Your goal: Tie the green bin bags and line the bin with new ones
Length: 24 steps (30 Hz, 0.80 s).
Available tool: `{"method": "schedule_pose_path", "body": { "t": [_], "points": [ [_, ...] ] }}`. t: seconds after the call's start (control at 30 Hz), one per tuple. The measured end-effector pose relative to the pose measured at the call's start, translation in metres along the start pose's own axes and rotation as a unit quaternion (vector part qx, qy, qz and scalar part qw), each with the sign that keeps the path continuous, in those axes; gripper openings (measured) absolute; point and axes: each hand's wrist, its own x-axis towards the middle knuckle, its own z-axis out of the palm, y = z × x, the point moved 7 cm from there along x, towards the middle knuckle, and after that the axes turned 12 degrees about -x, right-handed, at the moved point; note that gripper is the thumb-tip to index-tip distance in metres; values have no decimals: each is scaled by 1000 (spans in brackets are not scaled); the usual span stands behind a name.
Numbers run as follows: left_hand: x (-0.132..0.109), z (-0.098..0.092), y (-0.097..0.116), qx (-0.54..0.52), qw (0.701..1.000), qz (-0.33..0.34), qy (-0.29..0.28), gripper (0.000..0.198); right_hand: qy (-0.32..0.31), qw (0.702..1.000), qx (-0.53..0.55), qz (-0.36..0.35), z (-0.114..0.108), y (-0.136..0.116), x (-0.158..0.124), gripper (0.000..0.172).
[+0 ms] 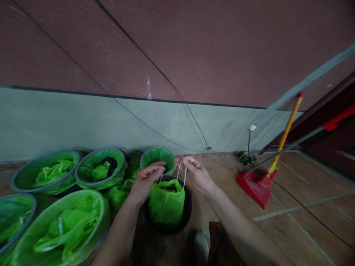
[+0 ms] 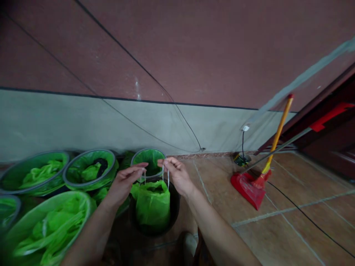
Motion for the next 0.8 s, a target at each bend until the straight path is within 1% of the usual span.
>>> {"method": "schedule_pose_path", "body": {
  "t": [0.07,0.1,0.17,0.23,0.27,0.37,0.43,0.5,0.53,0.6,0.67,0.73,0.8],
  "points": [
    [2,11,-2,-39,999,1,8,23,-8,995,93,26,15,3,1,32],
    [3,15,-4,-54,998,3,10,24,-3,993,108,39,20,7,0,32],
    [4,20,-10,-63,998,6,10,26,7,994,90,54,24,19,-3,33],
    [3,21,-14,-45,999,6,9,31,0,996,60,65,27,32,-7,33],
    [1,21,-15,-26,1000,5,7,34,-14,996,56,74,30,39,-10,34],
    [-2,19,-20,34,999,-12,-8,45,-81,988,75,107,45,57,-15,36],
    [-4,17,-29,53,998,-39,-14,55,-94,987,73,107,49,61,-14,36],
    [-5,15,-39,49,997,-59,-9,62,-61,991,70,91,45,57,-10,35],
    [-5,15,-44,47,997,-66,-10,63,-39,993,75,82,41,53,-8,33],
    [-7,18,-56,66,994,-78,-38,56,-7,992,106,73,31,44,-3,31],
    [-10,24,-69,126,984,-90,-93,44,14,986,149,69,20,35,1,30],
    [-13,26,-79,199,967,-84,-133,36,33,981,183,60,8,28,6,29],
    [-13,23,-85,250,956,-68,-135,34,61,980,185,47,-6,26,11,29]
  ]
}}
